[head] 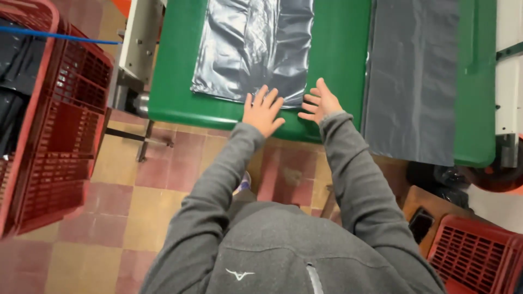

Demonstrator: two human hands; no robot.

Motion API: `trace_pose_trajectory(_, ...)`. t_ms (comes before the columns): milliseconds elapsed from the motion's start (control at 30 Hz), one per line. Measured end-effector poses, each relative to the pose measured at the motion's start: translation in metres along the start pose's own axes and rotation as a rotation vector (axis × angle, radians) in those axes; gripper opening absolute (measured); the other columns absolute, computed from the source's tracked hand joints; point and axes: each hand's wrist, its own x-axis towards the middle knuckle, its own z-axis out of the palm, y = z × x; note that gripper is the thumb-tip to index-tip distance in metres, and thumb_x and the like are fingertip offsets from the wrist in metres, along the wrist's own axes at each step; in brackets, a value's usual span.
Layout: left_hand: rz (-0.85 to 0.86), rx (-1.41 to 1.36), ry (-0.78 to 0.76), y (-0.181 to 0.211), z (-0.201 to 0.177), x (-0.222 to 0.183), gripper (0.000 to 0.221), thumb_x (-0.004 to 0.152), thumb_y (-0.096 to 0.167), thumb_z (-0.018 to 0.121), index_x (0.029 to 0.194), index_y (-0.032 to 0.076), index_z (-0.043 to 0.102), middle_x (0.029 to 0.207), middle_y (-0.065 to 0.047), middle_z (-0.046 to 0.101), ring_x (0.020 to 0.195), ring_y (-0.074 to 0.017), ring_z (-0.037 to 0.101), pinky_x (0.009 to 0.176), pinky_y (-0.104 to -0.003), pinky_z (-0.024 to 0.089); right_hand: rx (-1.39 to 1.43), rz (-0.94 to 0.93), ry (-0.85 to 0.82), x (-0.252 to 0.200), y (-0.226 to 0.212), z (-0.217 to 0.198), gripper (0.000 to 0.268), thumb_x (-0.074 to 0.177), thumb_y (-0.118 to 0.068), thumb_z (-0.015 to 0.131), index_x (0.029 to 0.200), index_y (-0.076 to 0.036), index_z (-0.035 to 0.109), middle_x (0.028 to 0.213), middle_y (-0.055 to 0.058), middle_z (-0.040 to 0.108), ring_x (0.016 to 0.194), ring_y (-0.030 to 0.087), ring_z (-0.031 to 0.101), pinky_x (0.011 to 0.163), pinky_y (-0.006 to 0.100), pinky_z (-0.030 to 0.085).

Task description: Manually folding black plastic sheets and placing them into a collection crate.

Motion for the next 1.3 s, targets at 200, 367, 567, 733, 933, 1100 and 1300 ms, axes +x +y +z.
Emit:
trace_pose_trajectory(200,0.005,-0.058,0.05,0.009,-0.015,-0.009,0.058,0.082,0.035,0.076,0.136,0.023,0.059,0.149,-0.002,0.05,0.143,-0.0298,0.038,0.109,-0.064,0.033,-0.274,0.048,0.235,0.027,-0.003,0.054,0.09,0.084,-0.068,0.06,0.146,-0.004,0.046,0.14,0.026,0.059,0.112,0.044,0.069,0.107,0.061,0.041)
trace_pose_trajectory(367,0.02,-0.155,0.075,-0.004,-0.043,-0.009,0.061,0.082,0.024,0.076,0.14,0.02,0.059,0.14,0.001,0.055,0.129,-0.0272,0.048,0.098,-0.052,0.042,-1.151,-0.467,0.494,0.031,0.018,0.031,0.078,0.083,-0.041,0.08,0.143,-0.004,0.046,0.119,0.023,0.071,0.107,0.038,0.07,0.092,0.045,0.055)
trace_pose_trajectory(567,-0.091,0.098,0.229,-0.049,-0.09,-0.054,0.04,0.079,0.018,0.073,0.119,0.018,0.067,0.125,0.0,0.062,0.125,-0.0267,0.053,0.099,-0.052,0.042,-1.002,-0.779,0.212,-0.096,0.008,0.028,0.077,0.092,-0.019,0.071,0.159,-0.009,0.035,0.114,0.022,0.067,0.106,0.035,0.064,0.089,0.042,0.052)
trace_pose_trajectory(733,0.016,-0.096,0.126,-0.067,-0.164,-0.065,0.026,0.074,0.013,0.072,0.1,0.015,0.07,0.106,-0.003,0.069,0.114,-0.0292,0.062,0.096,-0.049,0.047,-0.753,-0.444,-0.159,-0.146,0.017,-0.07,0.033,0.096,-0.012,0.065,0.127,-0.002,0.065,0.133,0.005,0.066,0.121,0.012,0.059,0.099,0.028,0.048)
trace_pose_trajectory(933,0.009,-0.903,-0.127,-0.072,-0.188,0.061,0.017,0.089,0.005,0.072,0.106,0.003,0.07,0.1,-0.008,0.074,0.087,-0.0187,0.072,0.077,-0.03,0.056,-0.148,-0.106,-0.272,-0.113,-0.053,-0.119,0.078,0.106,-0.067,0.031,0.128,-0.003,0.069,0.11,0.024,0.072,0.066,0.026,0.065,0.058,0.035,0.049)
trace_pose_trajectory(1100,-0.183,-0.764,0.148,-0.12,-0.105,0.226,0.025,0.097,0.02,0.073,0.112,0.003,0.065,0.091,-0.015,0.073,0.081,-0.0262,0.067,0.078,-0.037,0.055,-0.201,-0.129,-0.387,0.032,-0.163,-0.117,0.086,0.097,-0.085,0.025,0.113,-0.005,0.053,0.124,0.031,0.066,0.066,0.028,0.062,0.054,0.033,0.043)
trace_pose_trajectory(1300,-0.315,-0.257,0.126,-0.191,0.005,0.31,0.026,0.096,0.026,0.072,0.106,0.005,0.061,0.101,-0.021,0.071,0.096,-0.0466,0.065,0.079,-0.052,0.051,-0.58,-0.083,0.042,0.141,-0.219,-0.066,0.058,0.098,-0.058,0.059,0.131,-0.011,0.053,0.112,0.027,0.072,0.067,0.026,0.061,0.06,0.034,0.046)
